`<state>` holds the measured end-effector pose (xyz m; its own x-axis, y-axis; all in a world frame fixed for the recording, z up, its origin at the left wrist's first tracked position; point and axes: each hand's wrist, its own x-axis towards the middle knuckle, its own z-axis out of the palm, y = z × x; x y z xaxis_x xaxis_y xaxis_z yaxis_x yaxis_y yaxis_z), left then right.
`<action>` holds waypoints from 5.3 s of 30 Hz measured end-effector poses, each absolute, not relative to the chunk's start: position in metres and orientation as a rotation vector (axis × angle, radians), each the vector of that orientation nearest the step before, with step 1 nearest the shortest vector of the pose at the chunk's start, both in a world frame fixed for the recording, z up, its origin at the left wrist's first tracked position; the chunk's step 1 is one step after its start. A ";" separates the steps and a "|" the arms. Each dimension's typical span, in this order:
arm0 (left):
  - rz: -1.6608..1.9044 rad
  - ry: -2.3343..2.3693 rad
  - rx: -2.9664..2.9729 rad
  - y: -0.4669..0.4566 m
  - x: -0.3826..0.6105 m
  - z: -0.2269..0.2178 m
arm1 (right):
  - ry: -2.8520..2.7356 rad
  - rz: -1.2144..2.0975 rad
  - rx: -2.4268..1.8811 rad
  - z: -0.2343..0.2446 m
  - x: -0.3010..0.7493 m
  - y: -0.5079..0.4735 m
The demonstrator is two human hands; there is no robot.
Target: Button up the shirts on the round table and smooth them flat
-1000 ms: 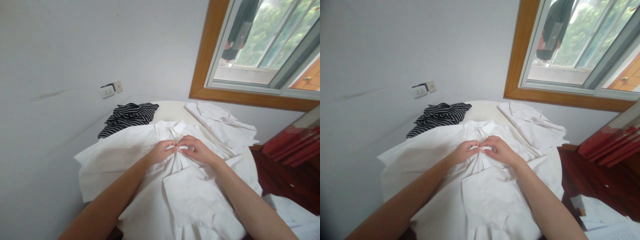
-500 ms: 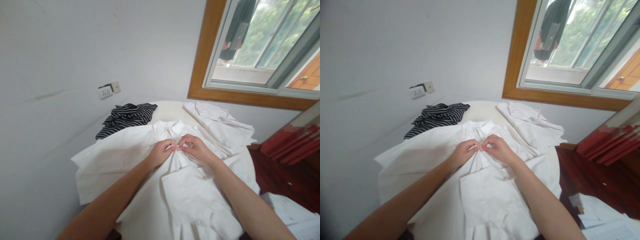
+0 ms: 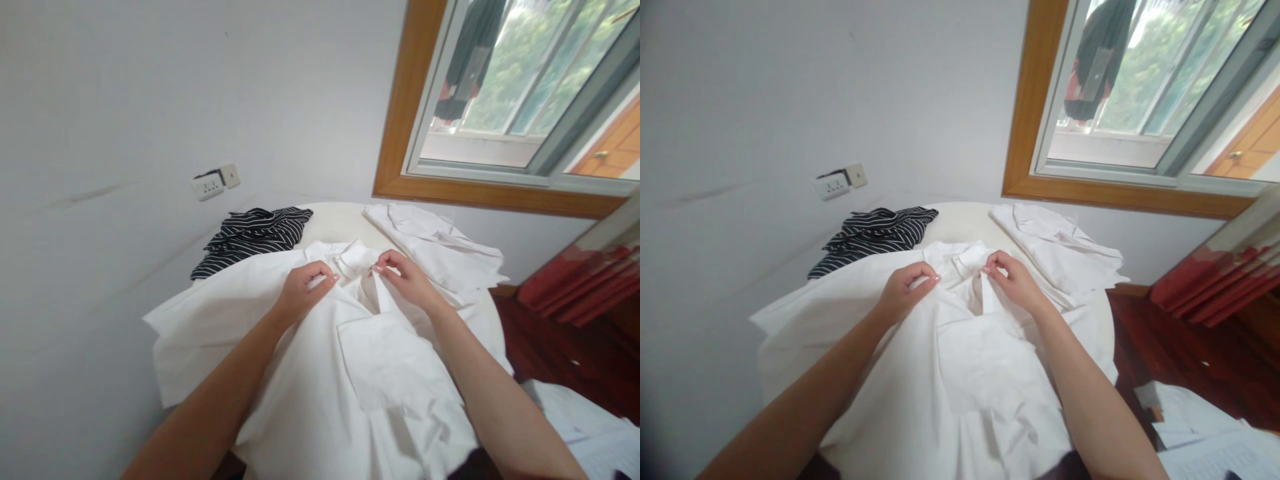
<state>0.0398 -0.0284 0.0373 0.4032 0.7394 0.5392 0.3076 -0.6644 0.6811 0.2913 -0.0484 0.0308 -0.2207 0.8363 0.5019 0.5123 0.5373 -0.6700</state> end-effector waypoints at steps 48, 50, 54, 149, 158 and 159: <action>0.707 0.912 2.110 0.022 0.047 -0.012 | -2.376 -0.068 -1.389 0.044 0.322 -0.059; 0.694 0.910 2.118 0.022 0.048 -0.012 | -2.309 -0.126 -1.599 0.038 0.337 -0.054; 0.669 0.857 2.095 0.021 0.047 -0.012 | -2.060 -0.319 -2.027 0.026 0.341 -0.050; 0.923 0.860 1.936 -0.005 0.069 -0.008 | -2.095 -0.084 -1.101 -0.006 0.258 -0.036; 0.812 0.775 2.167 -0.003 0.056 0.006 | -2.096 0.073 -1.182 0.009 0.264 -0.044; 0.818 0.772 2.166 -0.003 0.055 0.008 | -2.096 0.085 -1.167 0.009 0.264 -0.044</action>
